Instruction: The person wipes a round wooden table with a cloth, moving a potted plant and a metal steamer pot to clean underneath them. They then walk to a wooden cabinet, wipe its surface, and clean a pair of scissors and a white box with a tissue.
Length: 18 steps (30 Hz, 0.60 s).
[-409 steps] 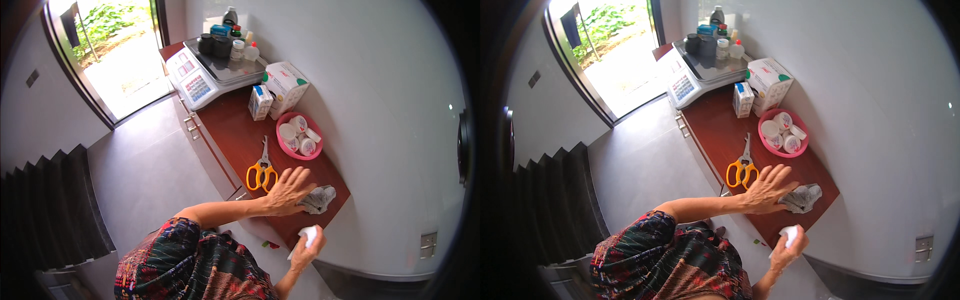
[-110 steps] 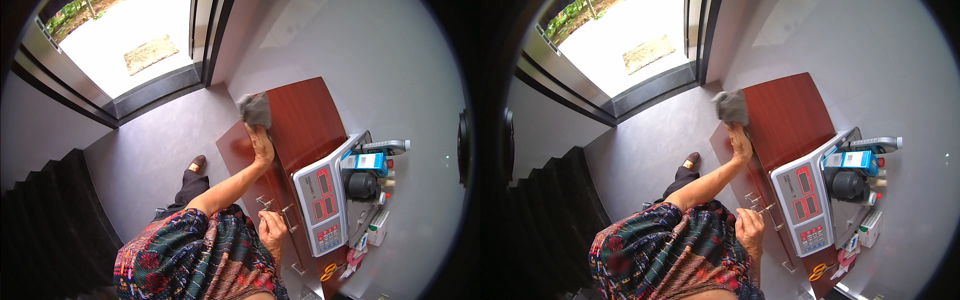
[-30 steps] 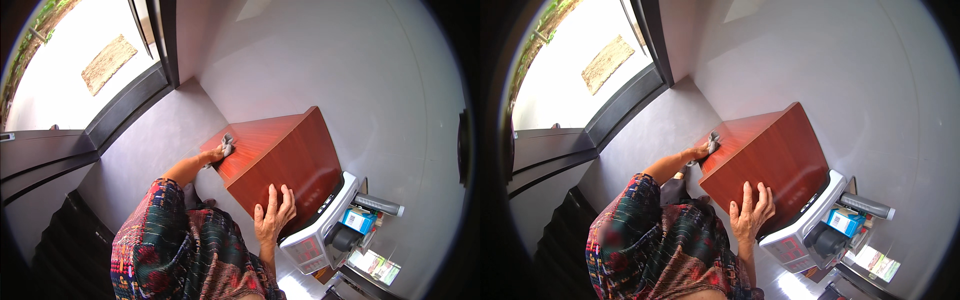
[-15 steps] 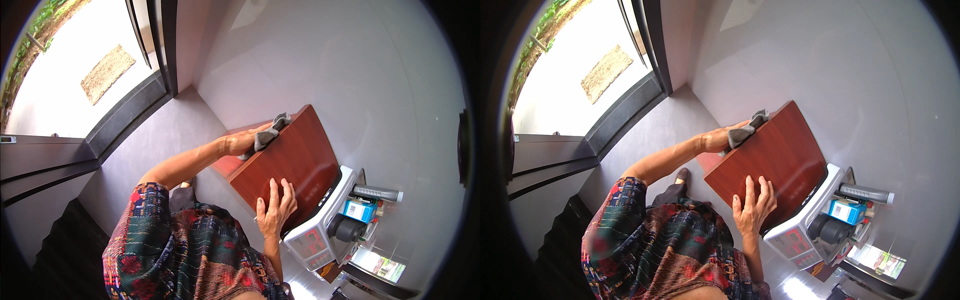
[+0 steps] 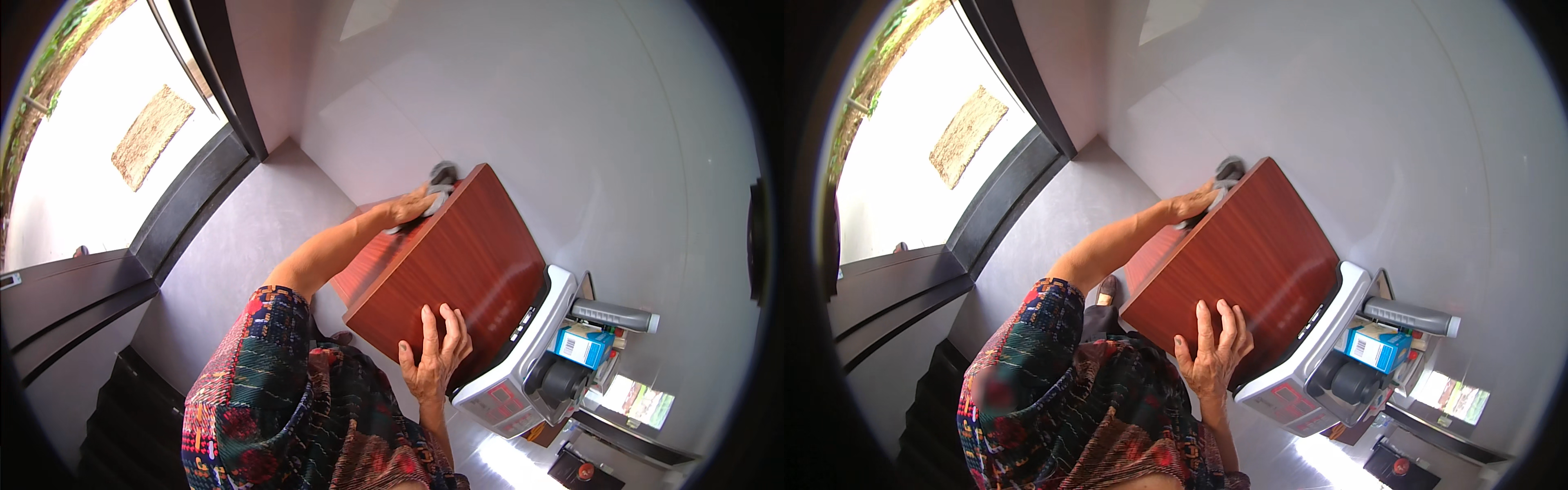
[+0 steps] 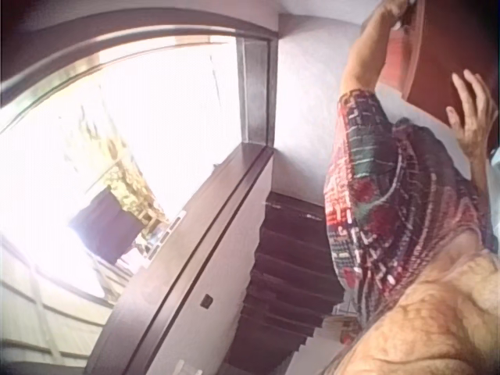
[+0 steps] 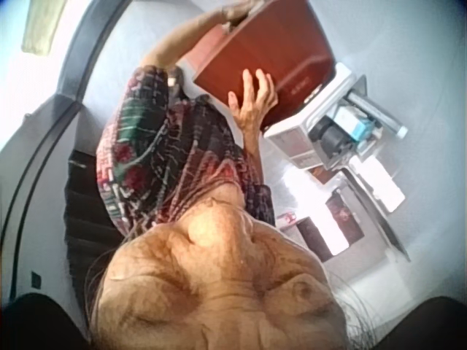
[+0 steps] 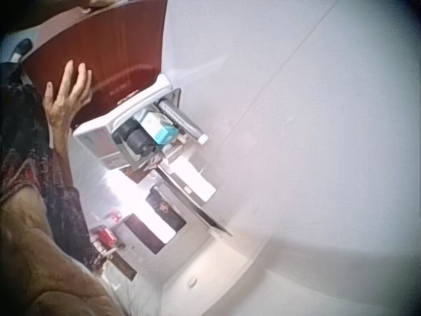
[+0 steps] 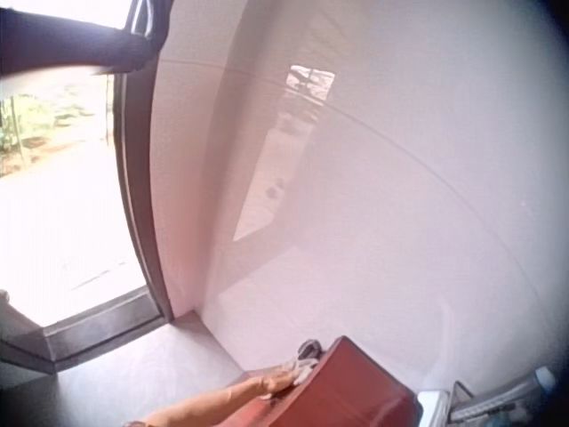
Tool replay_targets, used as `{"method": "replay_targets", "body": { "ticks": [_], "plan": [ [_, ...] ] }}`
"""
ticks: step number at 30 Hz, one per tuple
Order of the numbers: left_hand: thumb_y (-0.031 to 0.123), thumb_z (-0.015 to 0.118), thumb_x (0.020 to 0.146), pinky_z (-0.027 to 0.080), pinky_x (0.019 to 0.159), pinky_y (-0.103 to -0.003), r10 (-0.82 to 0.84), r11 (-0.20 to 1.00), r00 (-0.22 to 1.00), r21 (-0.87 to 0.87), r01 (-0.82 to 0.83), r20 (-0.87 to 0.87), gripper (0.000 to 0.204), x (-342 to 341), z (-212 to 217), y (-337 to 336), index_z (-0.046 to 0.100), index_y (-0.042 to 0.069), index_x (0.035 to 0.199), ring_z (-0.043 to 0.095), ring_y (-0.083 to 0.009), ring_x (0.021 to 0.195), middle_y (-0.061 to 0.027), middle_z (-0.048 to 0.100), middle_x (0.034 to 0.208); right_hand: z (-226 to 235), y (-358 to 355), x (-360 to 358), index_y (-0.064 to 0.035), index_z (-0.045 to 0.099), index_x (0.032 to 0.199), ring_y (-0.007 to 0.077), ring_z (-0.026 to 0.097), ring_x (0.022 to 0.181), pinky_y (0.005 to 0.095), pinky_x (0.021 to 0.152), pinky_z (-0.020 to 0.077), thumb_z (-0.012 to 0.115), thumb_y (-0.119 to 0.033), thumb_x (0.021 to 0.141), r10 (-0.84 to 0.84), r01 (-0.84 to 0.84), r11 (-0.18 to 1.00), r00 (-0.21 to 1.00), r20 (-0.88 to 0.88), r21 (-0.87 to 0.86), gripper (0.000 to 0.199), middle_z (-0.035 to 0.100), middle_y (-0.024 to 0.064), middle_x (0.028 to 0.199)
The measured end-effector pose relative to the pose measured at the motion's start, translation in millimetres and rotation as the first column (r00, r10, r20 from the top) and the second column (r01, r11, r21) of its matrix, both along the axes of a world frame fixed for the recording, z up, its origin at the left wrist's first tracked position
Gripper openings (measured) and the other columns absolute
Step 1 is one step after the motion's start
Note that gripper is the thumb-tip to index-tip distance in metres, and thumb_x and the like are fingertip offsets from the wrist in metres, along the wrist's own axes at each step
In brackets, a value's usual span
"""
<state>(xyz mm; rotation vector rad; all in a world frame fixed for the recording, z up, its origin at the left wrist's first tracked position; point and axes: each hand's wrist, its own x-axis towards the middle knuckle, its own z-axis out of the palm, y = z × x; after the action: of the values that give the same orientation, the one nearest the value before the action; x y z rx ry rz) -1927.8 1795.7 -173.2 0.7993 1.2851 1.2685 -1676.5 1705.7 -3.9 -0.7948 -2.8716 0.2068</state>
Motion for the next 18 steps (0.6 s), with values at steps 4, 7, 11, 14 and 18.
{"method": "replay_targets", "body": {
  "ticks": [4, 7, 11, 14, 18],
  "plan": [
    [0.069, 0.028, 0.09, 0.012, 0.117, -0.042, -0.058, 0.989, 0.994, -0.141, 0.045, -0.092, 0.084, 21.3, -122.5, -54.6, 0.002, 0.019, 0.153, 0.007, -0.0265, 0.146, -0.0109, 0.009, 0.158, 2.8, 1.7, -1.9, -0.014, 0.057, 0.13, 0.033, 0.038, 0.127, 0.0517, 0.099, 0.0302, 0.059, -0.044, 0.086, 0.012, -0.012, 1.0, 1.0, -0.017, 0.006, 0.052, 0.041, 0.0106, 0.138],
    [0.058, 0.031, 0.095, 0.011, 0.117, -0.04, 0.02, 0.972, 0.999, -0.234, -0.01, 0.042, 0.074, 57.6, -159.6, -124.1, 0.01, 0.017, 0.152, 0.009, -0.028, 0.146, -0.0118, 0.013, 0.157, 4.0, 1.6, 0.4, -0.0145, 0.056, 0.13, 0.0327, 0.039, 0.126, 0.0517, 0.099, 0.0307, 0.06, -0.043, 0.086, -0.014, 0.015, 1.0, 0.999, -0.03, 0.017, 0.053, 0.042, 0.0102, 0.138],
    [0.05, 0.04, 0.096, 0.039, 0.1, -0.032, 0.093, 0.923, 0.988, -0.383, -0.039, 0.124, 0.069, 87.2, -167.1, -198.0, 0.017, 0.015, 0.151, 0.04, -0.0131, 0.125, -0.0054, 0.033, 0.145, 5.2, 1.4, -0.2, -0.0157, 0.054, 0.132, 0.0317, 0.039, 0.126, 0.0518, 0.098, 0.031, 0.061, -0.041, 0.084, -0.006, 0.008, 1.0, 0.999, -0.044, 0.03, 0.054, 0.042, 0.0088, 0.138],
    [0.024, 0.047, 0.099, 0.049, 0.088, -0.029, 0.146, 0.988, 0.892, -0.105, -0.111, 0.428, 0.049, 76.9, -100.2, -218.7, 0.035, 0.011, 0.144, 0.055, -0.0091, 0.107, -0.004, 0.054, 0.126, -2.3, 2.5, 3.9, -0.0154, 0.053, 0.132, 0.0312, 0.039, 0.126, 0.0514, 0.098, 0.0318, 0.062, -0.04, 0.084, -0.012, 0.015, 0.999, 0.998, -0.063, 0.047, 0.055, 0.042, 0.0082, 0.138],
    [0.022, 0.052, 0.097, 0.052, 0.077, -0.025, 0.277, 0.954, 0.87, -0.006, -0.301, 0.408, 0.037, 26.7, 38.8, -200.4, 0.046, 0.007, 0.13, 0.061, -0.007, 0.088, -0.0005, 0.062, 0.105, -0.5, 0.8, 2.5, -0.0144, 0.054, 0.131, 0.0307, 0.04, 0.125, 0.0506, 0.097, 0.033, 0.064, -0.04, 0.083, 0.014, -0.007, 0.997, 0.995, -0.095, 0.072, 0.055, 0.043, 0.0083, 0.138]
  ]
}}
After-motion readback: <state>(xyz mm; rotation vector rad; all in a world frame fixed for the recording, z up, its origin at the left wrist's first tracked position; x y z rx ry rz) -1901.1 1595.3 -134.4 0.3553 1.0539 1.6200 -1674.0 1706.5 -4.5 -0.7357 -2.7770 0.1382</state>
